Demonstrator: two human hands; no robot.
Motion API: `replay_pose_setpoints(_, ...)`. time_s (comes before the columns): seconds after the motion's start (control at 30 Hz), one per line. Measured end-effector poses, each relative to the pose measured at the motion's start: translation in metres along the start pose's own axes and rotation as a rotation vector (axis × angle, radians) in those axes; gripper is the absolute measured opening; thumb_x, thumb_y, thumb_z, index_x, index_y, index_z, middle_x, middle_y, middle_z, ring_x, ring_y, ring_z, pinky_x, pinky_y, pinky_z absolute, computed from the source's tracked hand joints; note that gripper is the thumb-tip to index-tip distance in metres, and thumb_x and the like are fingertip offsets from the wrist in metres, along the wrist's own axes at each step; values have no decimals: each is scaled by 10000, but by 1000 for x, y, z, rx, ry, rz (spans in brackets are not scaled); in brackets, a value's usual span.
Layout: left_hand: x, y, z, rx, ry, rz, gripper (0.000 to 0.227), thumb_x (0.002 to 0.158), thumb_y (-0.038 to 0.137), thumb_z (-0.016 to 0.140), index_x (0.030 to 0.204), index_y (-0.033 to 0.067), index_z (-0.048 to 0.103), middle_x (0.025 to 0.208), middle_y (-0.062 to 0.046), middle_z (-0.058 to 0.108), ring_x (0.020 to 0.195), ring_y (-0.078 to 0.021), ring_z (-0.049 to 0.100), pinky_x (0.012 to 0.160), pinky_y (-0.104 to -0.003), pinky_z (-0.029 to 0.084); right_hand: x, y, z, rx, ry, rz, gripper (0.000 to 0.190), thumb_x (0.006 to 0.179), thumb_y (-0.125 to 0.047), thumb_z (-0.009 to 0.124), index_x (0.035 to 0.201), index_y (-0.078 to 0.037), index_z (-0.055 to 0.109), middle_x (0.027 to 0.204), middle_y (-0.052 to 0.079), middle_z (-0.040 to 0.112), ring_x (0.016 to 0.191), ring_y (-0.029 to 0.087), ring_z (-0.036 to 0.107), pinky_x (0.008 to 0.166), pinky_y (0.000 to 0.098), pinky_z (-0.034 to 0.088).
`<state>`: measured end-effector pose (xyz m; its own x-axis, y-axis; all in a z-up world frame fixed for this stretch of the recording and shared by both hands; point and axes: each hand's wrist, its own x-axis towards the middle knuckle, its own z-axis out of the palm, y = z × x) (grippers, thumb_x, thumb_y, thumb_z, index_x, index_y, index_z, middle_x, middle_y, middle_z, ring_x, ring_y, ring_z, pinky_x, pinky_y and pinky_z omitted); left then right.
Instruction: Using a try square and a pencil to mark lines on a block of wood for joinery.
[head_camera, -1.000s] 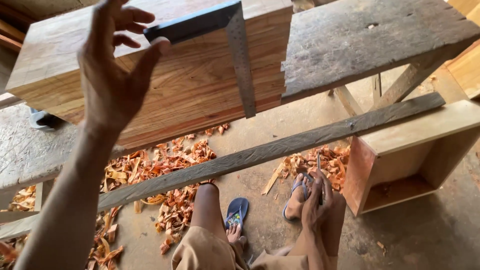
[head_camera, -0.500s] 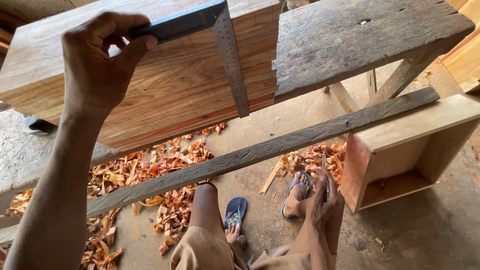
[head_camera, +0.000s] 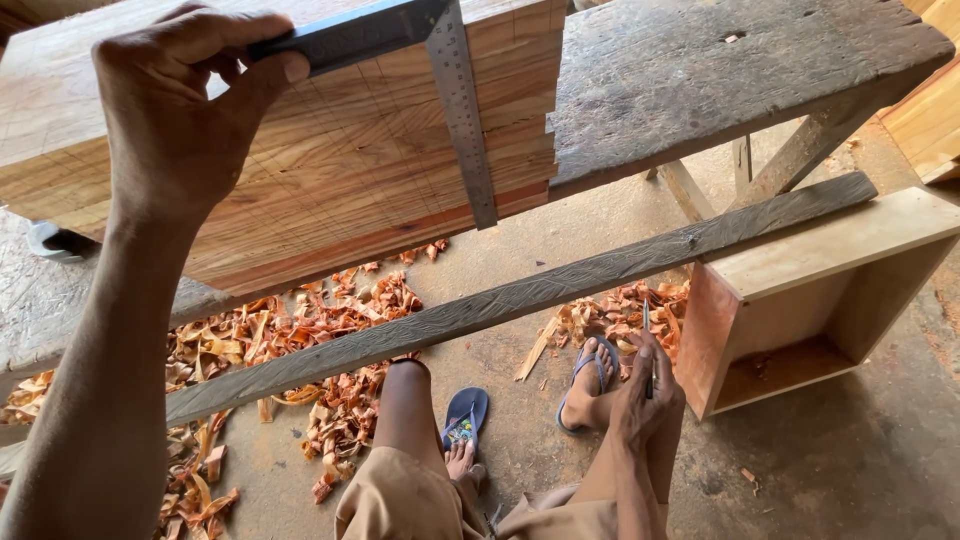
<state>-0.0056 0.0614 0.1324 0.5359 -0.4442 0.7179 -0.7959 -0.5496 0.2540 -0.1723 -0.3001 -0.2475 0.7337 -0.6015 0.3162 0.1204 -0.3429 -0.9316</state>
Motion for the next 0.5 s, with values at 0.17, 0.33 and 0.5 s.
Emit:
replay_pose_setpoints(0.17, 0, -1, -1, 38, 4, 4, 167, 1057, -111, 797, 1214, -90, 745, 1091, -161, 752, 945, -145, 657, 837, -254, 538, 2, -7, 1, 5, 5, 50, 343, 1136, -210, 481, 1312, 30, 652, 1151, 177, 748, 911, 222, 723, 786, 314, 577)
replay_pose_setpoints(0.33, -1, -3, -1, 27, 7, 3, 164, 1057, -108, 791, 1212, -91, 745, 1090, -160, 757, 946, -143, 666, 837, -255, 542, 3, -9, 1, -3, 1, 78, 349, 1125, -219, 487, 1310, 24, 656, 1139, 172, 752, 878, 217, 723, 768, 313, 568)
replay_pose_setpoints(0.5, -7, -11, 0, -14, -1, 7, 205, 1040, -115, 752, 1243, -97, 733, 1144, -169, 755, 999, -150, 694, 893, -262, 561, 3, -8, 1, 10, -1, 58, 362, 1130, -237, 486, 1316, 24, 653, 1145, 163, 749, 883, 211, 714, 781, 316, 562)
